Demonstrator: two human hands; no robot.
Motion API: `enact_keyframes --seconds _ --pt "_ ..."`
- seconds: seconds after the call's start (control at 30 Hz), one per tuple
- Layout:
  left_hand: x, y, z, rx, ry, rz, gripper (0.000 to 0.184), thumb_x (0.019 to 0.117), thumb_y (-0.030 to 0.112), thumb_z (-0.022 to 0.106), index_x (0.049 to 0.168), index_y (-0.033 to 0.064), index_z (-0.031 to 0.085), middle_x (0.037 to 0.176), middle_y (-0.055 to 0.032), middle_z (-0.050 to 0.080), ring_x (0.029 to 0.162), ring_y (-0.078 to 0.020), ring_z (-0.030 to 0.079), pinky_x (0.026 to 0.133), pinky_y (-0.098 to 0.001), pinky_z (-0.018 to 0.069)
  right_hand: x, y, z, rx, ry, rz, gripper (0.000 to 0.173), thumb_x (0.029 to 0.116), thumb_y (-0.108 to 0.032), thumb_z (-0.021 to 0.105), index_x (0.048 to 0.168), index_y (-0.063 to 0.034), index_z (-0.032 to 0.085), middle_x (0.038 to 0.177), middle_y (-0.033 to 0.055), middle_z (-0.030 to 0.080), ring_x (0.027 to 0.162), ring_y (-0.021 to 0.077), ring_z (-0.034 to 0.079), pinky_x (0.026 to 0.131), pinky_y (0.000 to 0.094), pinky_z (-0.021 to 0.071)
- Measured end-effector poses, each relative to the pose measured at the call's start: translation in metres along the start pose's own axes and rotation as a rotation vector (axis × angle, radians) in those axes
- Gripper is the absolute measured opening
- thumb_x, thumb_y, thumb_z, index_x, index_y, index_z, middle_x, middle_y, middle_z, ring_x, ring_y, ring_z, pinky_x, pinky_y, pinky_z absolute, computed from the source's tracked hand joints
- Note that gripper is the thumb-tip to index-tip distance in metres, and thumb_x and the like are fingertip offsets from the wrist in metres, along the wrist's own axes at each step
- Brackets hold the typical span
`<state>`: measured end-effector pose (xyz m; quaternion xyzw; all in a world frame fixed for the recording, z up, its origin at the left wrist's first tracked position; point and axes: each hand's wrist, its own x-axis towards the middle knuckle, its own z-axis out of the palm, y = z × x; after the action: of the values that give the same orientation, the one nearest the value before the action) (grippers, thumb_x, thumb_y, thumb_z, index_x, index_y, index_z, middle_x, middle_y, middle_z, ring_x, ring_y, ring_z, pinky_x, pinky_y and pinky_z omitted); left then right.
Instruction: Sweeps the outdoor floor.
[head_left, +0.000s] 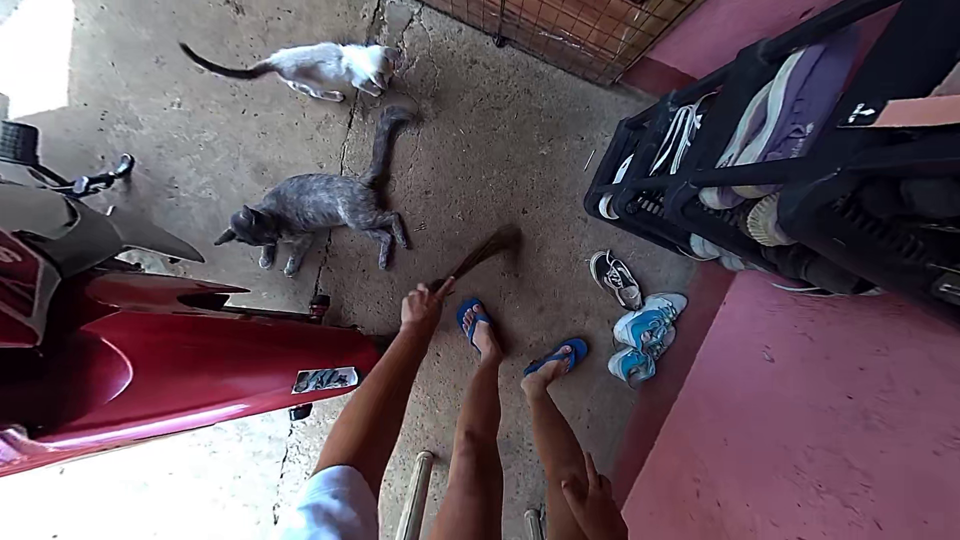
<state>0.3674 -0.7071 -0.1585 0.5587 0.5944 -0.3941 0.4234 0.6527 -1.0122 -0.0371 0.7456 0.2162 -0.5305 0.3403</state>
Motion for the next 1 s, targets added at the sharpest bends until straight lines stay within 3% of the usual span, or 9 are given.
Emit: enact_keyframes --seconds 0.07,0.2,0.37,0.5,0.6,0.67,0.83,0.93,1.0 --pt "-0.008 -0.001 0.002 -0.012 0.029 -0.055 0.067 0.1098 0.005 0.036 0.166 0.0371 0.017 0.148 -0.0333 0.047 0.119 -0.0511 0.061 0.095 -0.0621 0.052 0.007 0.004 0.014 0.015 -0.055 0.033 0.091 0.0977 -0.054 0.062 0.166 -0.0137 0.018 0.159 0.0304 0.036 0.127 0.0486 0.056 0.098 0.0622 0.0486" --pt "-0.071 0.05 0.071 -0.13 -0.079 -0.005 0.06 0.1137 0.027 0.036 0.167 0.0355 0.011 0.149 -0.0332 0.046 0.115 -0.0507 0.064 0.094 -0.0623 0.0534 0.015 -0.004 0.035 -0.083 -0.046 0.051 0.096 0.0941 -0.058 0.064 0.167 -0.0177 0.016 0.164 0.029 0.029 0.132 0.0495 0.052 0.098 0.0606 0.0498" --pt "-0.078 0.137 0.173 0.044 -0.38 0.256 0.071 0.1085 0.001 0.038 0.166 0.0368 0.017 0.152 -0.0333 0.042 0.131 -0.0527 0.052 0.102 -0.0627 0.0489 0.033 0.003 0.028 -0.161 0.055 0.019 0.085 0.095 -0.06 0.061 0.162 -0.016 0.032 0.158 0.0237 0.042 0.128 0.0444 0.058 0.094 0.0557 0.0531" --pt "-0.035 0.118 0.136 0.03 -0.251 0.128 0.054 0.1105 0.008 0.038 0.162 0.0206 0.034 0.153 -0.0331 0.043 0.131 -0.0539 0.053 0.103 -0.0655 0.0474 0.038 0.01 0.019 -0.185 0.019 0.025 0.08 0.0966 -0.06 0.058 0.161 -0.0184 0.036 0.157 0.0197 0.044 0.128 0.0408 0.058 0.093 0.0532 0.0543" --pt "-0.024 0.059 0.082 0.068 -0.068 -0.019 0.062 0.1109 0.009 0.037 0.164 0.0384 0.025 0.151 -0.0318 0.046 0.123 -0.0527 0.059 0.098 -0.0648 0.0499 0.042 0.016 0.018 -0.184 0.002 0.013 0.079 0.097 -0.06 0.057 0.161 -0.018 0.037 0.158 0.0195 0.043 0.13 0.0407 0.056 0.095 0.0539 0.0531" --pt "-0.042 0.055 0.08 0.053 -0.02 -0.089 0.059 0.1127 0.017 0.035 0.165 0.0392 0.021 0.149 -0.0311 0.048 0.118 -0.0508 0.063 0.095 -0.063 0.0525 0.046 0.02 0.02 -0.182 0.003 0.007 0.078 0.0968 -0.06 0.056 0.16 -0.0179 0.038 0.157 0.0189 0.044 0.131 0.0408 0.056 0.095 0.0541 0.0533" --pt "-0.103 0.158 0.153 -0.061 -0.132 0.042 0.057 0.1121 0.023 0.038 0.165 0.0397 0.022 0.145 -0.0293 0.052 0.113 -0.047 0.066 0.092 -0.06 0.0557 0.052 0.028 0.017 -0.17 -0.007 -0.002 0.079 0.0958 -0.061 0.056 0.16 -0.0187 0.038 0.157 0.018 0.044 0.131 0.0399 0.056 0.095 0.0531 0.0538" --pt "-0.079 0.215 0.187 0.031 -0.287 0.18 0.062 0.1115 0.013 0.038 0.165 0.0379 0.021 0.151 -0.0296 0.046 0.124 -0.0495 0.06 0.099 -0.062 0.0519 0.053 0.038 0.012 -0.125 -0.034 -0.039 0.079 0.097 -0.06 0.055 0.162 -0.0207 0.035 0.157 0.0176 0.044 0.129 0.0404 0.057 0.095 0.0531 0.0537" --pt "-0.057 0.212 0.172 0.075 -0.27 0.169 0.063 0.1099 0.007 0.038 0.165 0.035 0.023 0.155 -0.0302 0.042 0.13 -0.0518 0.055 0.102 -0.0638 0.0489 0.047 0.059 0.01 0.005 -0.017 -0.134 0.077 0.0987 -0.052 0.059 0.163 -0.019 0.032 0.158 0.0181 0.044 0.129 0.039 0.058 0.097 0.0533 0.0529"
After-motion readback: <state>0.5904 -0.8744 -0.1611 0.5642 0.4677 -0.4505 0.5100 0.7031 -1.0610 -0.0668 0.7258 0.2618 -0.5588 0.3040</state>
